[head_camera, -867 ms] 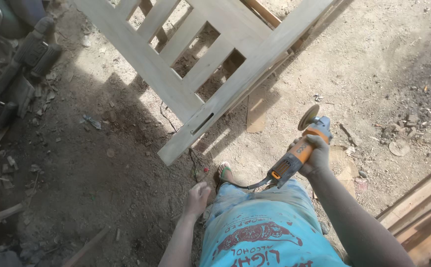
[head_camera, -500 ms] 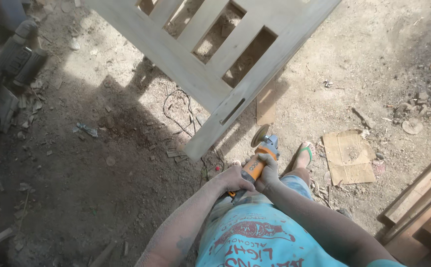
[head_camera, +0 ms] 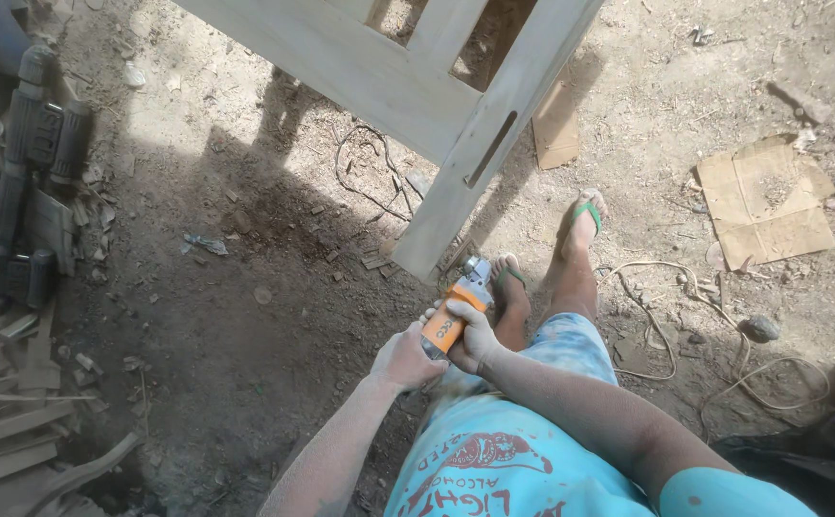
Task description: The person uses an angle grinder with a sanding disc to smooth the surfaces of a wooden headboard frame. They move the tool along the edges and flat surfaces, generating wood dust while sanding different sections of the frame.
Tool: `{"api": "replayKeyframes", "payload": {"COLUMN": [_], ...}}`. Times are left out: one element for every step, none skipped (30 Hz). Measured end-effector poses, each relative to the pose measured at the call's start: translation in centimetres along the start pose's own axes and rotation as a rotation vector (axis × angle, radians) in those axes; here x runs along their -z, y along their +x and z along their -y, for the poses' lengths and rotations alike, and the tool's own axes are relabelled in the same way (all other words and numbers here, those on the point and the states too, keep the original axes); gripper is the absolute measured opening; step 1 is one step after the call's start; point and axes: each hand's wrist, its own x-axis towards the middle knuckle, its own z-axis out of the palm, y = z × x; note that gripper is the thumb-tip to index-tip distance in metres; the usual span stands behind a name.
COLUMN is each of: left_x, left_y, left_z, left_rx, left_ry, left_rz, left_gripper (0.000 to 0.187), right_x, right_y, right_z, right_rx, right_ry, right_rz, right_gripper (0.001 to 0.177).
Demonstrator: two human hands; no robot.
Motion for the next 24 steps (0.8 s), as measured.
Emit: {"api": "replayKeyframes", "payload": {"left_x": [0.5,0.8,0.9,1.2,1.5,1.9,2.1,2.3,2.5,2.8,3.3,4.0,3.9,4.1,4.4,4.6,5.1,5.5,5.8,6.1,6.3,6.6,6.8,7.2], "left_y": [0.2,0.3,0.2,0.3,0.3,0.3,0.5,0.5,1.2,1.7,2.2,2.8,2.8,2.9,3.3,3.6,4.0,4.5,4.8,5.2,5.6,6.0,6.5,7.0], "left_z": [0.0,0.0,0.0,0.0,0.1,0.2,0.0,-0.4,-1.1,-1.9,-2.7,-3.5,-4.2,-4.9,-5.8,-6.7,-7.7,-8.7,-9.7,-10.8,-11.8,-12.8,-13.8,-14.9], "left_rx": [0.016,-0.008,-0.029,-0.049,-0.028,-0.007,0.007,-0.007,-0.029,-0.052,-0.07,-0.089,-0.099,-0.099,-0.098,-0.097,-0.109,-0.121,-0.131,-0.135,-0.135,-0.135,-0.157,-0.179], "left_ry": [0.01,0.003,-0.006,-0.014,0.001,0.015,0.031,0.021,0.006,-0.009,-0.01,-0.01,-0.014,-0.022,-0.033,-0.045,-0.056,-0.067,-0.077,-0.086,-0.096,-0.107,-0.096,-0.086], "left_rz": [-0.013,-0.029,-0.044,-0.059,-0.053,-0.046,-0.035,-0.03,-0.039,-0.049,-0.067,-0.085,-0.092,-0.08,-0.076,-0.072,-0.082,-0.092,-0.099,-0.1,-0.1,-0.101,-0.119,-0.138], "left_gripper": [0.072,0.071,0.07,0.069,0.067,0.066,0.065,0.065,0.065,0.066,0.066,0.065,0.065,0.065,0.064,0.063,0.063,0.062,0.062,0.062,0.062,0.062,0.062,0.063], "right_x": [0.0,0.0,-0.1,-0.1,-0.3,-0.5,-0.6,-0.8,-1.2,-1.7,-2.5,-3.3,-3.5,-3.6,-4.0,-4.4,-4.9,-5.5,-6.0,-6.5,-7.0,-7.4,-7.9,-8.3], "right_y": [0.4,0.7,0.9,1.2,1.3,1.5,1.4,1.3,1.6,1.8,2.2,2.5,2.2,2.0,1.9,1.8,1.9,1.9,1.9,1.9,2.0,2.0,2.0,2.1], "right_z": [-0.2,-0.4,-0.6,-0.6,-0.9,-1.1,-1.0,-0.7,0.5,1.8,2.8,3.9,4.6,5.3,6.4,7.5,8.8,10.1,11.4,12.6,13.7,14.8,15.9,17.0], "right_rx": [-0.008,-0.016,-0.014,-0.012,-0.012,-0.008,0.003,0.014,0.034,0.054,0.071,0.084,0.088,0.093,0.105,0.117,0.139,0.145,0.15,0.154,0.174,0.194,0.215,0.227], "right_ry": [-0.01,-0.019,-0.029,-0.038,-0.043,-0.034,-0.024,-0.014,-0.03,-0.045,-0.061,-0.057,-0.049,-0.041,-0.047,-0.053,-0.054,-0.072,-0.087,-0.102,-0.109,-0.117,-0.122,-0.113], "right_rz": [0.024,0.049,0.046,0.043,0.03,0.035,0.036,0.037,0.028,0.019,0.007,0.023,0.027,0.031,0.025,0.019,0.018,0.001,-0.017,-0.036,-0.036,-0.037,-0.037,-0.051], "right_gripper": [0.035,0.034,0.034,0.033,0.032,0.032,0.032,0.031,0.031,0.031,0.03,0.03,0.03,0.03,0.029,0.029,0.029,0.03,0.032,0.033,0.032,0.031,0.03,0.031]}}
